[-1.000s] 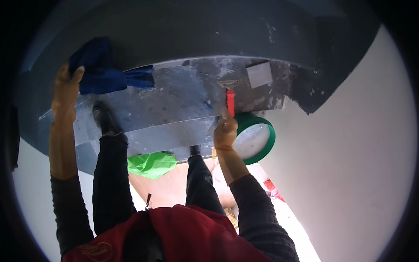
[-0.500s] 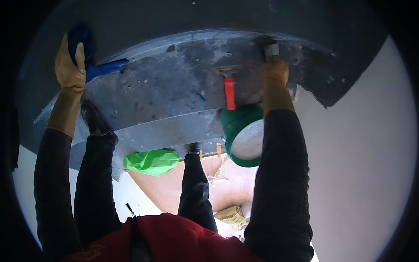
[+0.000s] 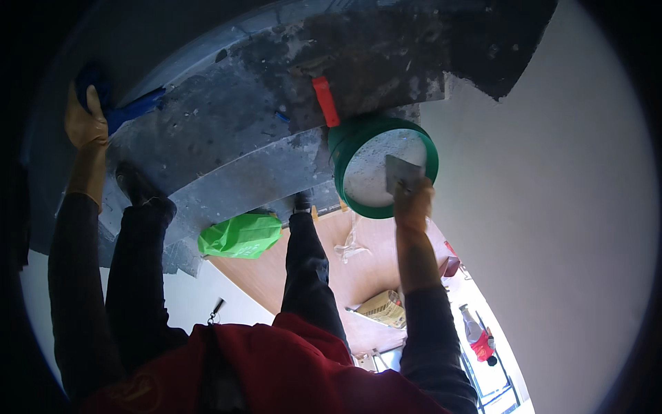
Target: The person cleans a spiral staircase by scraping residue from the steps with a scraper, then wiping the surfaces with a blue cloth. The person repeatedly dips the cloth into a green bucket of soapy water and scrubs multiple steps, moving downward along the staircase.
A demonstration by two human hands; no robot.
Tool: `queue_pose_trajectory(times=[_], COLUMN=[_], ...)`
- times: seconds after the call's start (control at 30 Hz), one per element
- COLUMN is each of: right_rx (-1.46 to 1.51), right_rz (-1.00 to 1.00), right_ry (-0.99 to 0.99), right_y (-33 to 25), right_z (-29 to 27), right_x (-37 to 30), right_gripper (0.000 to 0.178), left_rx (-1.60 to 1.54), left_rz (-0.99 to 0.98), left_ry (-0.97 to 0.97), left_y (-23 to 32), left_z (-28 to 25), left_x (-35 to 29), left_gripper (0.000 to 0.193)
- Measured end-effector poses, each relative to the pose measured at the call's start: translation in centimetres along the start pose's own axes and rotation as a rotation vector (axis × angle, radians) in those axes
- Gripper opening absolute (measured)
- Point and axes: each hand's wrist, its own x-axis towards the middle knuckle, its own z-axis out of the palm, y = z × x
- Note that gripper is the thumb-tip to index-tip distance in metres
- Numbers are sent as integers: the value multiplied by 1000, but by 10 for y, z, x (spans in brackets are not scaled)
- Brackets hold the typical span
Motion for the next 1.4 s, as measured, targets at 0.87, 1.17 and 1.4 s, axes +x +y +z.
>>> queue_pose_trajectory(times=[0.87, 1.17, 1.4], right_rx=[1040, 1100, 1115], right_rz=[415, 549, 651], right_ry=[-733, -178, -449], right_y=[37, -18, -25], right_z=[-1, 31, 14], right_x=[9, 3, 8], right_gripper=[57, 46, 39], left_rx=[-3, 10, -20], left_rz=[-118, -136, -132], left_ry=[-68, -48, -62], left_y=[3, 6, 3], left_z=[-1, 0, 1], left_x=[-1, -5, -7], left_gripper=[71, 71, 68])
